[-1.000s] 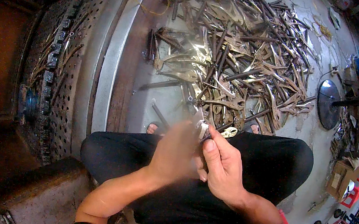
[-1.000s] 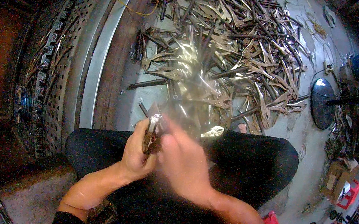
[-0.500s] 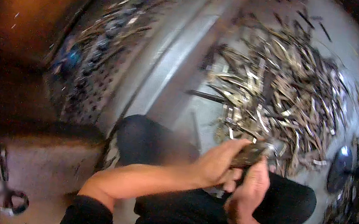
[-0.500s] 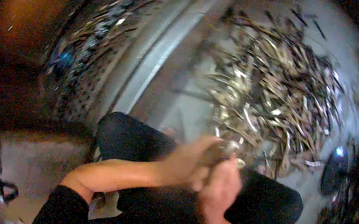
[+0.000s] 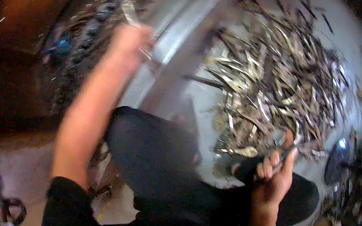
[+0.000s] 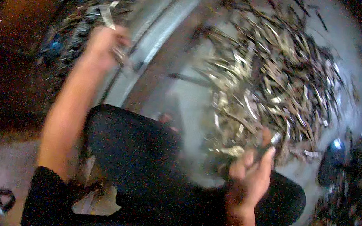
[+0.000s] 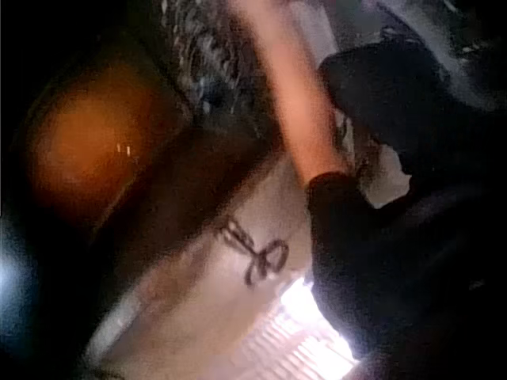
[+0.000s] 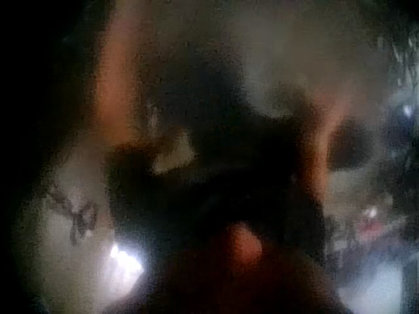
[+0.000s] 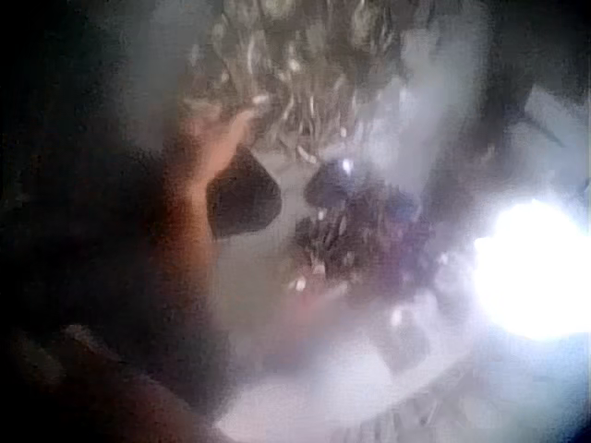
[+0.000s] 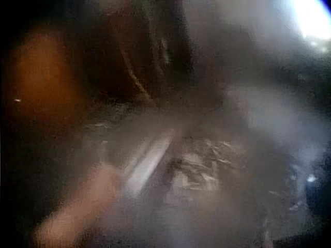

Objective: The person sits on the floor and repeatedly picks up small metal pieces from a large pile, using pliers to manipulate and separate them. They place selected pieces into a perforated metal tray while continuing to sort through the pile.

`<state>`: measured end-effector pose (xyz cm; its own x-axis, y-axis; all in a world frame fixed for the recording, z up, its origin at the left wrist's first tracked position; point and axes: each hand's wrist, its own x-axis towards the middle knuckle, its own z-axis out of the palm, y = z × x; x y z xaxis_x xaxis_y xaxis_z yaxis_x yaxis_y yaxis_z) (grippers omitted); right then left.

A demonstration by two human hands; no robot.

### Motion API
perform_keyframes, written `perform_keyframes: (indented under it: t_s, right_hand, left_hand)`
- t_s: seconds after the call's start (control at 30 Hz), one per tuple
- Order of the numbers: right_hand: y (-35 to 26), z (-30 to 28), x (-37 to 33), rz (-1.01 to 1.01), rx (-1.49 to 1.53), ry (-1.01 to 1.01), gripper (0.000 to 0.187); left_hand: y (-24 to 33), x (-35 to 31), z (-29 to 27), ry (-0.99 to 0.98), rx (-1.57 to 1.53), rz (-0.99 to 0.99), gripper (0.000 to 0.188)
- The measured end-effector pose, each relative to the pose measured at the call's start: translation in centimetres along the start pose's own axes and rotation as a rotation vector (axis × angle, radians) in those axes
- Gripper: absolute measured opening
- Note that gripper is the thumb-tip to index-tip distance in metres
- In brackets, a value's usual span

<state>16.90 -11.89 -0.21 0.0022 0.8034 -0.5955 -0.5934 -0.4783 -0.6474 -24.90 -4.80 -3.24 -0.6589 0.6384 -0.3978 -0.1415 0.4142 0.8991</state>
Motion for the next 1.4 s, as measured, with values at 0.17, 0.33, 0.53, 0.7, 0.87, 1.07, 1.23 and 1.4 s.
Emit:
perform_keyframes:
  t_s: [0.17,0.33,0.53,0.7,0.87,1.07,1.23,1.4]
  right_hand:
    - [-1.0,-3.9,2.0,-0.056,-0.019,0.092,0.05]
    - [-3.5,-6.5,2.4,-0.281,0.027,0.19,0.052]
    - [-5.4,-5.6,2.4,-0.326,0.189,0.193,0.048]
    - [-4.7,-6.2,2.6,-0.228,0.271,0.194,0.048]
    - [-4.9,-8.0,2.1,-0.244,0.272,0.204,0.049]
    - [-5.2,-7.7,1.8,-0.131,0.292,0.171,0.045]
    - [-5.0,-8.2,1.6,-0.141,0.269,0.2,0.047]
    - [-3.4,-9.2,1.6,-0.183,0.074,0.241,0.048]
  left_hand:
    - [5.5,19.7,-21.8,0.167,-0.168,0.207,0.027]
    - [2.3,19.7,-12.1,0.243,0.602,0.442,0.066]
    - [-14.2,-2.0,18.1,-0.967,1.071,0.921,0.06]
    - [-27.0,-7.0,31.0,-0.885,1.087,1.497,0.045]
    - [-28.7,-8.0,36.5,-1.064,1.623,1.101,0.041]
    - [-27.8,-7.1,36.6,-0.767,1.58,1.296,0.047]
    - [-27.8,-7.0,36.1,-0.826,1.611,1.333,0.049]
    - [-17.8,-10.3,32.2,-1.087,1.437,0.804,0.057]
